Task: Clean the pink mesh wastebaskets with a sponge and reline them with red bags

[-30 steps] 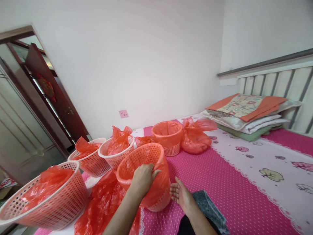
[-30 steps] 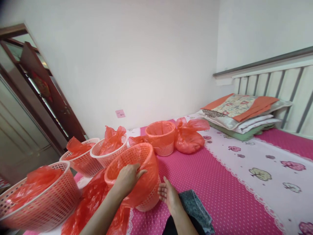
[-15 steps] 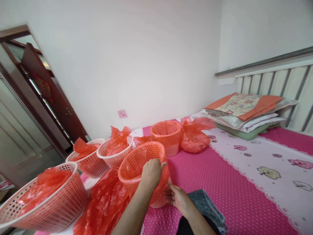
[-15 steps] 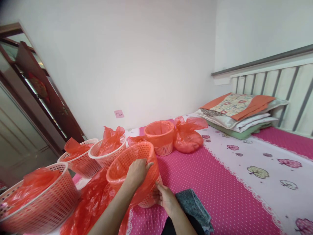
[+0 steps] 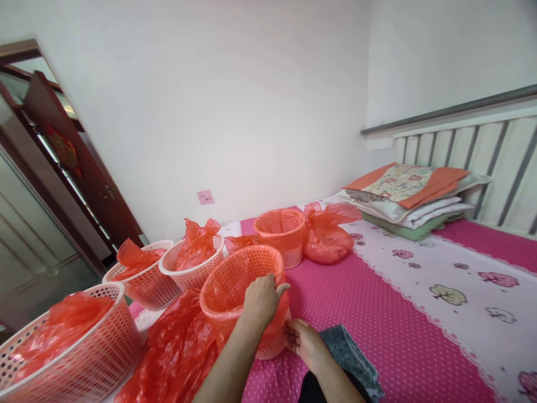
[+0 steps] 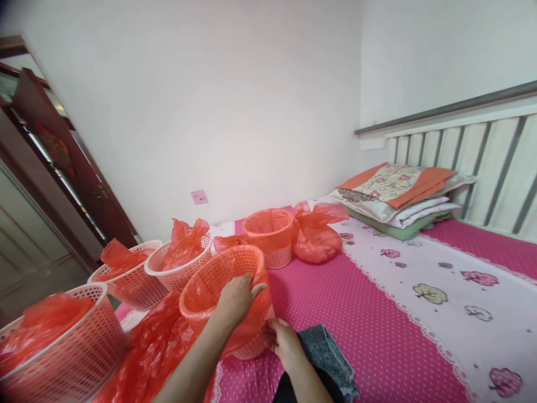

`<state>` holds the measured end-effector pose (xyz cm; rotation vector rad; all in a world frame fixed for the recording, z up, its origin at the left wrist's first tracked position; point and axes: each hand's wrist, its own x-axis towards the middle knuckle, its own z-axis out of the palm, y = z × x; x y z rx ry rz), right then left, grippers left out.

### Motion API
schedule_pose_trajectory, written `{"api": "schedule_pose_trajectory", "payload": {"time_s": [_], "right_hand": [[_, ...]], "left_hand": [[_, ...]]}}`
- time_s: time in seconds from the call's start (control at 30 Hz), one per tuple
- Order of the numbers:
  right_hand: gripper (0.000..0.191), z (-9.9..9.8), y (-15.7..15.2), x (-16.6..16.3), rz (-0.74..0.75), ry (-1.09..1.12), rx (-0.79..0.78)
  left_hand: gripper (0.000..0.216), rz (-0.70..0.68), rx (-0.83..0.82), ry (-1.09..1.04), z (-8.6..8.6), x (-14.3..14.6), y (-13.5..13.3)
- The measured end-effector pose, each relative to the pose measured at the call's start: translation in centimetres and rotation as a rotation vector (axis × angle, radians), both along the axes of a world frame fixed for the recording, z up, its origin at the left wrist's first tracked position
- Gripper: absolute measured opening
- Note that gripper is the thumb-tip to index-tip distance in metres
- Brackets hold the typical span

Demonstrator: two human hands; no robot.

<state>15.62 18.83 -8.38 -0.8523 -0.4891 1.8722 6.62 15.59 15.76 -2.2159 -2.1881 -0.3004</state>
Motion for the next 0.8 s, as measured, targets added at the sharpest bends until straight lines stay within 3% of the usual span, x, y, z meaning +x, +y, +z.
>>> {"api": "schedule_pose_trajectory", "payload": {"time_s": [0.1,0.2,0.27,0.4,0.5,0.6,0.8], "right_hand": [[0.028,0.3,-0.2,0.1,-0.012,-0.005,-0.043],[0.025,0.5,-0.2,0.2,-0.025,-0.014,-0.077],[0.024,0.7,-0.1,0.3,-0.039,-0.015,-0.095],[0.022,1.1,0.3,0.6,-0.063,-0.002,-0.109],[0.020,1.4,0.4,0.8,-0.062,-0.003,-0.126],[0.033,1.8,0.3,0.9,-0.018,-0.036,-0.161],[0.068,3.2,-0.5,0.9,0.136,-0.023,-0.135]], "left_hand": [[0.050,-0.022,0.063,-0.196,1.0,-2.4,-1.4],[0.047,-0.024,0.159,-0.460,1.8,-6.9,-3.1],[0.052,-0.036,0.160,-0.448,1.9,-10.2,-4.2],[0.059,-0.083,-0.052,-0.286,0.6,-14.2,-5.1],[0.023,-0.160,-0.130,-0.097,-0.4,-14.1,-4.5],[0.036,-0.191,-0.134,0.009,-0.7,-12.6,-3.6],[0.037,-0.113,-0.097,0.137,0.0,-8.2,-2.3]]}}
